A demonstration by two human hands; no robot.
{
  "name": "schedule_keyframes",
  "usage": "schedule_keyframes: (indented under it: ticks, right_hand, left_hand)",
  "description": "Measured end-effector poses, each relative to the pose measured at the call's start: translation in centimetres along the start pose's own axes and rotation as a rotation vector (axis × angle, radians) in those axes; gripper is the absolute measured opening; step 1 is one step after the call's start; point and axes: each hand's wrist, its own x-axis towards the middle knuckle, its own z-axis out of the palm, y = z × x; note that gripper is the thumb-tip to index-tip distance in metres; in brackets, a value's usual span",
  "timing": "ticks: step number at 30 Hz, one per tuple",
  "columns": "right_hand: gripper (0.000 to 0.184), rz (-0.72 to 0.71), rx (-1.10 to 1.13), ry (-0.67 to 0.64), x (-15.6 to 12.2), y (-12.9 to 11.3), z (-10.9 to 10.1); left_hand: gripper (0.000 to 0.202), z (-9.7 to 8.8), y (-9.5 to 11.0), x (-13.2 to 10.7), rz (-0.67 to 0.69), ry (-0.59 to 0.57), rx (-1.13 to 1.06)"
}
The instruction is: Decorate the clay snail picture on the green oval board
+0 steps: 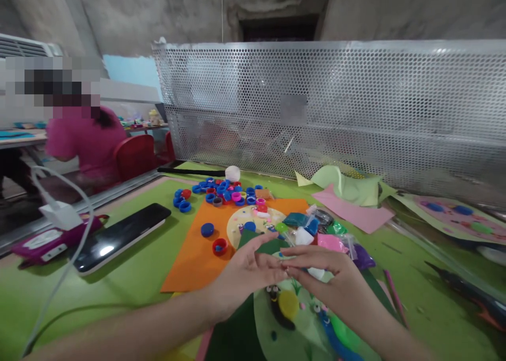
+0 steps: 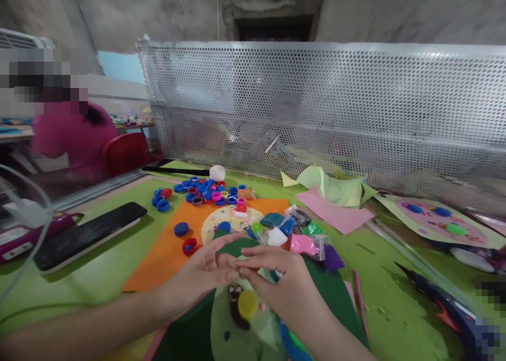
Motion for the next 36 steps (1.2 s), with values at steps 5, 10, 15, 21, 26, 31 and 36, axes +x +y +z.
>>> schedule_keyframes:
  ticks: [5,10,15,21,26,31,36]
  right_hand:
    - [0.016,0.073,-0.035,-0.057,-0.4,0.0,0.2]
    - [0.020,0.062,-0.077,-0.117,-0.4,0.2,0.4]
    - [0.027,0.013,-0.212,-0.180,-0.7,0.5,0.1]
    - [0.022,-0.008,-0.345,-0.162,-0.7,0.4,-1.3]
    - [0.021,0.019,-0.418,-0.036,-0.3,0.1,-3.0]
    - [0.023,0.130,-0.399,0.022,-0.4,-0.1,-3.7]
    - [0.022,0.112,-0.416,-0.008,-0.3,0.1,-3.7]
  left_hand:
    - [0.077,0.1,-0.2,0.0,-0.017,0.069,-0.020]
    - [0.072,-0.2,-0.3,-0.1,-0.006,0.083,-0.013]
    - [0.072,-0.5,-0.3,0.1,0.013,0.052,0.053]
    - [0.051,-1.0,0.2,0.2,0.065,0.069,0.255]
    - [0.039,-2.6,3.1,0.8,0.209,0.160,0.581]
    - [0.024,-6.1,7.6,0.9,0.327,0.239,1.010]
    - [0.012,-9.6,7.9,-0.3,0.239,0.165,1.296]
